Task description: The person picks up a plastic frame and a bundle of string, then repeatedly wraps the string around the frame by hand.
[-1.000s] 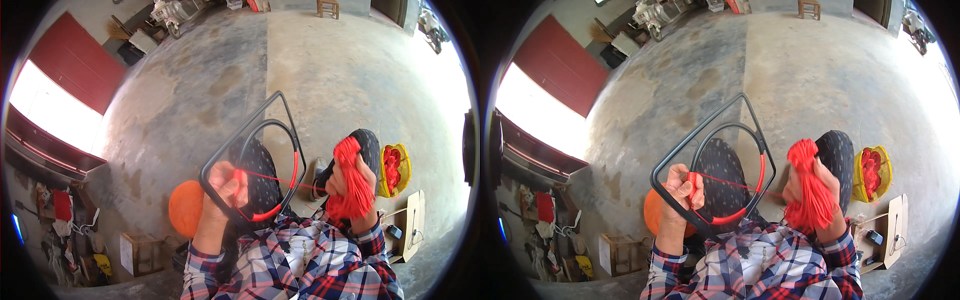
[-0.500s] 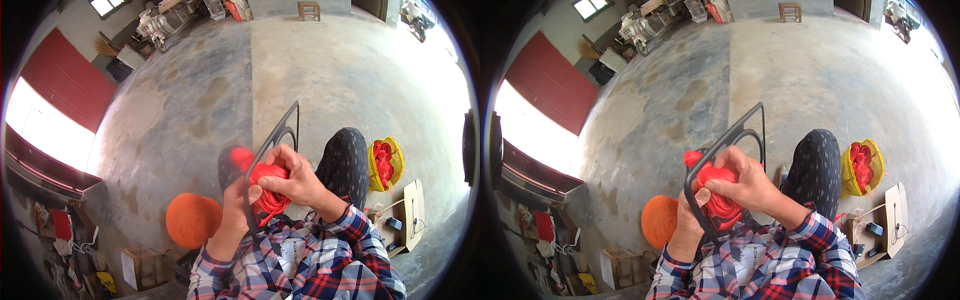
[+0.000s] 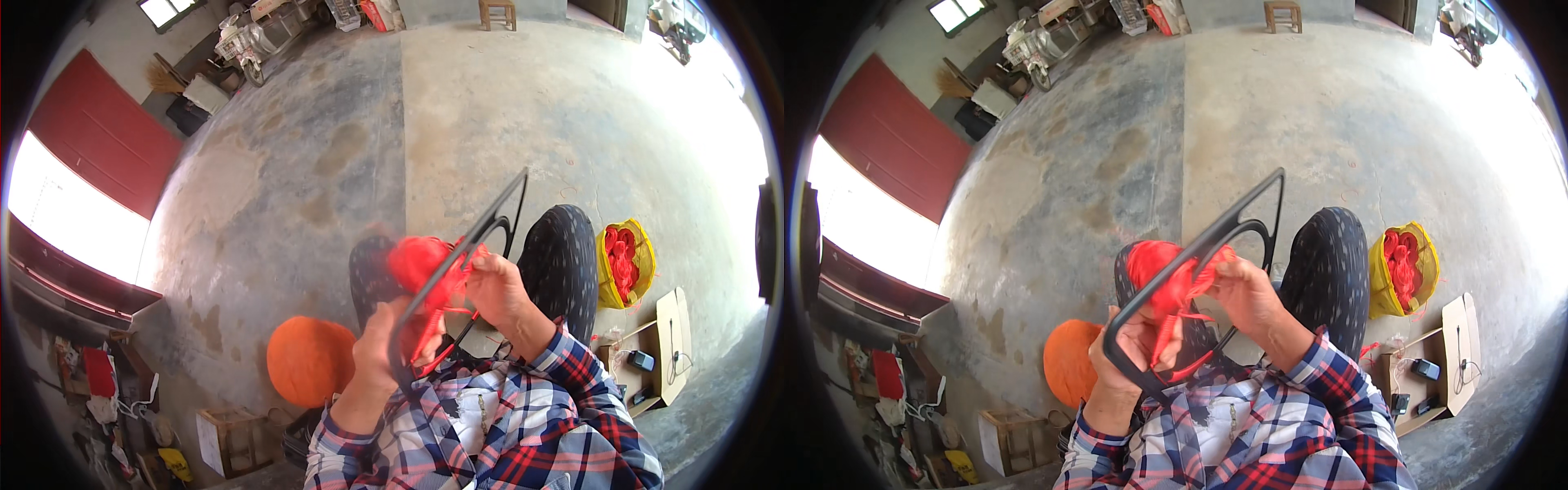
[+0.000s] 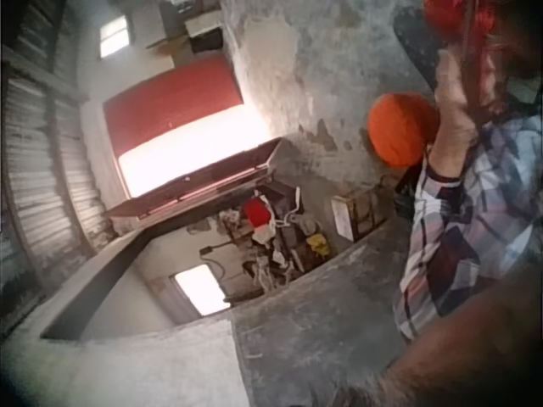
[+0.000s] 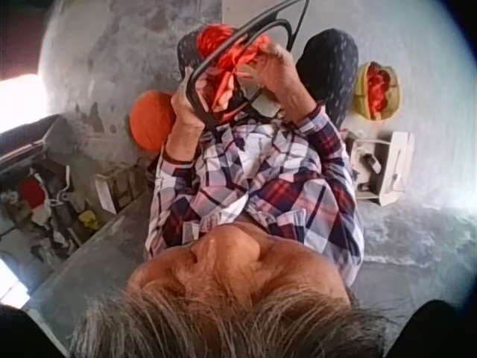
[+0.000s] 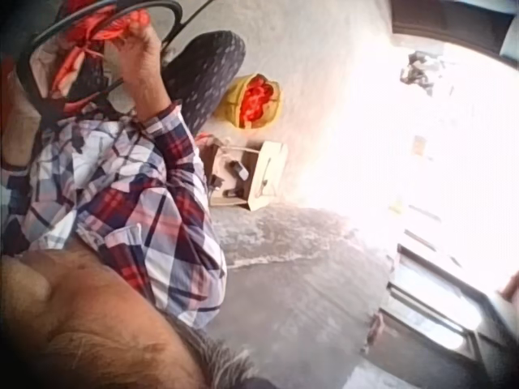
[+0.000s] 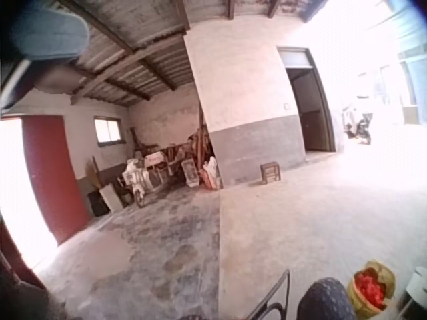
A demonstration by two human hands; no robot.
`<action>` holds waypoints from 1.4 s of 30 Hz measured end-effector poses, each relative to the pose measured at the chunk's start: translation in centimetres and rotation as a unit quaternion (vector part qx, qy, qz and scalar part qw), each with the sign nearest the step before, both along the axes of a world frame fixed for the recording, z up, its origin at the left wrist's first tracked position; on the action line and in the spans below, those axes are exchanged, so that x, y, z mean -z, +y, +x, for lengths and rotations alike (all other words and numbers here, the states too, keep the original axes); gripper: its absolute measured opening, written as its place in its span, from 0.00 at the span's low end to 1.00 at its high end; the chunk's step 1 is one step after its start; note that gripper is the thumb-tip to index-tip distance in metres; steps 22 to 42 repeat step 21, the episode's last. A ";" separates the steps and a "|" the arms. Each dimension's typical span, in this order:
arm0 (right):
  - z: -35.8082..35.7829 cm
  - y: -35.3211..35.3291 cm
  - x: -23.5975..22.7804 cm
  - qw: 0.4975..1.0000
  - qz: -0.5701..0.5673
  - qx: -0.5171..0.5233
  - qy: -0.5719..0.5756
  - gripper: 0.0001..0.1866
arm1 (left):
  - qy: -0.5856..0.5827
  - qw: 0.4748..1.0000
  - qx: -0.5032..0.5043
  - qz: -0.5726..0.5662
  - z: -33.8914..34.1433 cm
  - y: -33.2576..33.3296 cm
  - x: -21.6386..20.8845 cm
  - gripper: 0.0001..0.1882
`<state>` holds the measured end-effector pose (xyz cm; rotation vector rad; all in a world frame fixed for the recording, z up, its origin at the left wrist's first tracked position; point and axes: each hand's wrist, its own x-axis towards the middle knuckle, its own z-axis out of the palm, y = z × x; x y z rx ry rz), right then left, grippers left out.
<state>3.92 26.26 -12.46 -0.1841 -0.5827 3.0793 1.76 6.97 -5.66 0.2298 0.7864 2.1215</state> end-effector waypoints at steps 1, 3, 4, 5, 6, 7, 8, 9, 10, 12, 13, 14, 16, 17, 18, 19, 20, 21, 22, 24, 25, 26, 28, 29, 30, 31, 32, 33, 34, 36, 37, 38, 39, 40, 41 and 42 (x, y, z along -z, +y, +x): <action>0.3 0.3 1.4 0.995 0.062 0.072 0.006 0.24 | 0.000 1.000 -0.001 0.000 -0.3 -0.3 0.3 0.27; 1.2 1.7 1.7 0.995 0.075 0.050 0.048 0.28 | 0.102 0.992 -0.055 -0.049 -1.1 -1.2 1.4 0.29; 1.6 1.9 0.2 0.997 0.055 0.023 0.056 0.29 | 0.098 0.991 -0.084 -0.027 -1.3 -1.5 1.8 0.22; 2.1 2.0 -1.2 0.997 0.036 -0.004 0.064 0.31 | 0.098 0.991 -0.091 -0.030 -1.7 -2.0 2.2 0.22; 2.6 2.0 -2.2 0.996 -0.022 -0.006 0.086 0.30 | 0.095 0.991 -0.088 -0.028 -2.2 -2.1 2.4 0.19; 2.7 2.2 -1.9 0.983 -0.065 0.036 0.168 0.26 | 0.092 0.992 -0.086 -0.026 -2.7 -2.2 2.3 0.18; 2.8 2.7 -2.4 0.978 -0.039 0.022 0.203 0.26 | 0.076 0.993 -0.085 -0.020 -2.8 -2.1 2.1 0.18; 3.2 2.9 -3.2 0.972 -0.014 0.007 0.236 0.25 | 0.076 0.993 -0.088 -0.021 -3.0 -2.3 2.1 0.18; 3.6 2.3 -4.4 0.974 0.017 0.003 0.228 0.24 | 0.105 0.991 -0.083 -0.021 -3.2 -2.5 2.2 0.19; 4.1 2.3 -4.3 0.978 0.022 -0.017 0.208 0.24 | 0.135 0.987 -0.080 -0.020 -3.4 -3.2 2.3 0.19; 4.2 2.4 -4.2 0.981 0.028 -0.036 0.188 0.23 | 0.133 0.988 -0.079 -0.026 -3.4 -3.6 2.3 0.19; 4.1 2.5 -4.3 0.987 0.003 -0.030 0.158 0.18 | 0.132 0.988 -0.078 -0.032 -3.4 -3.9 2.3 0.19; 3.2 4.1 -2.0 0.998 0.003 0.016 0.053 0.16 | 0.116 0.989 -0.081 -0.035 -3.2 -3.4 1.6 0.19; 3.0 4.9 -0.9 0.997 -0.001 0.062 -0.053 0.15 | 0.099 0.991 -0.085 -0.042 -3.1 -3.1 1.4 0.18; 2.6 3.7 -2.5 0.988 0.044 0.098 -0.114 0.15 | 0.101 0.990 -0.087 -0.043 -3.2 -3.2 1.7 0.18; 2.4 2.9 -3.2 0.988 0.045 0.099 -0.112 0.15 | 0.124 0.985 -0.103 -0.060 -3.2 -3.3 2.1 0.18; 2.4 2.3 -3.6 0.989 0.124 0.057 -0.054 0.22 | 0.146 0.979 -0.117 -0.077 -3.3 -3.5 2.6 0.19; 2.7 1.9 -3.7 0.980 0.201 0.013 0.005 0.32 | 0.148 0.979 -0.116 -0.077 -3.3 -3.4 2.4 0.19; 2.7 1.9 -3.7 0.980 0.201 0.013 0.005 0.32 | 0.148 0.979 -0.116 -0.077 -3.3 -3.4 2.4 0.19; 2.7 1.9 -3.7 0.980 0.201 0.013 0.005 0.32 | 0.148 0.979 -0.116 -0.077 -3.3 -3.4 2.4 0.19; 2.7 1.9 -3.7 0.980 0.201 0.013 0.005 0.32 | 0.148 0.979 -0.116 -0.077 -3.3 -3.4 2.4 0.19; 2.7 1.9 -3.7 0.980 0.201 0.013 0.005 0.32 | 0.148 0.979 -0.116 -0.077 -3.3 -3.4 2.4 0.19; 2.7 1.9 -3.7 0.980 0.201 0.013 0.005 0.32 | 0.148 0.979 -0.116 -0.077 -3.3 -3.4 2.4 0.19; 2.7 1.9 -3.7 0.980 0.201 0.013 0.005 0.32 | 0.148 0.979 -0.116 -0.077 -3.3 -3.4 2.4 0.19; 2.7 1.9 -3.7 0.980 0.201 0.013 0.005 0.32 | 0.148 0.979 -0.116 -0.077 -3.3 -3.4 2.4 0.19; 2.7 1.9 -3.7 0.980 0.201 0.013 0.005 0.32 | 0.148 0.979 -0.116 -0.077 -3.3 -3.4 2.4 0.19; 2.7 1.9 -3.7 0.980 0.201 0.013 0.005 0.32 | 0.148 0.979 -0.116 -0.077 -3.3 -3.4 2.4 0.19; 2.7 1.9 -3.7 0.980 0.201 0.013 0.005 0.32 | 0.148 0.979 -0.116 -0.077 -3.3 -3.4 2.4 0.19; 2.7 1.9 -3.7 0.980 0.201 0.013 0.005 0.32 | 0.148 0.979 -0.116 -0.077 -3.3 -3.4 2.4 0.19; 2.7 1.9 -3.7 0.980 0.201 0.013 0.005 0.32 | 0.148 0.979 -0.116 -0.077 -3.3 -3.4 2.4 0.19; 2.7 1.9 -3.7 0.980 0.201 0.013 0.005 0.32 | 0.148 0.979 -0.116 -0.077 -3.3 -3.4 2.4 0.19; 2.7 1.9 -3.7 0.980 0.201 0.013 0.005 0.32 | 0.148 0.979 -0.116 -0.077 -3.3 -3.4 2.4 0.19; 2.7 1.9 -3.7 0.980 0.201 0.013 0.005 0.32 | 0.148 0.979 -0.116 -0.077 -3.3 -3.4 2.4 0.19; 2.7 1.9 -3.7 0.980 0.201 0.013 0.005 0.32 | 0.148 0.979 -0.116 -0.077 -3.3 -3.4 2.4 0.19; 2.7 1.9 -3.7 0.980 0.201 0.013 0.005 0.32 | 0.148 0.979 -0.116 -0.077 -3.3 -3.4 2.4 0.19; 2.7 1.9 -3.7 0.980 0.201 0.013 0.005 0.32 | 0.148 0.979 -0.116 -0.077 -3.3 -3.4 2.4 0.19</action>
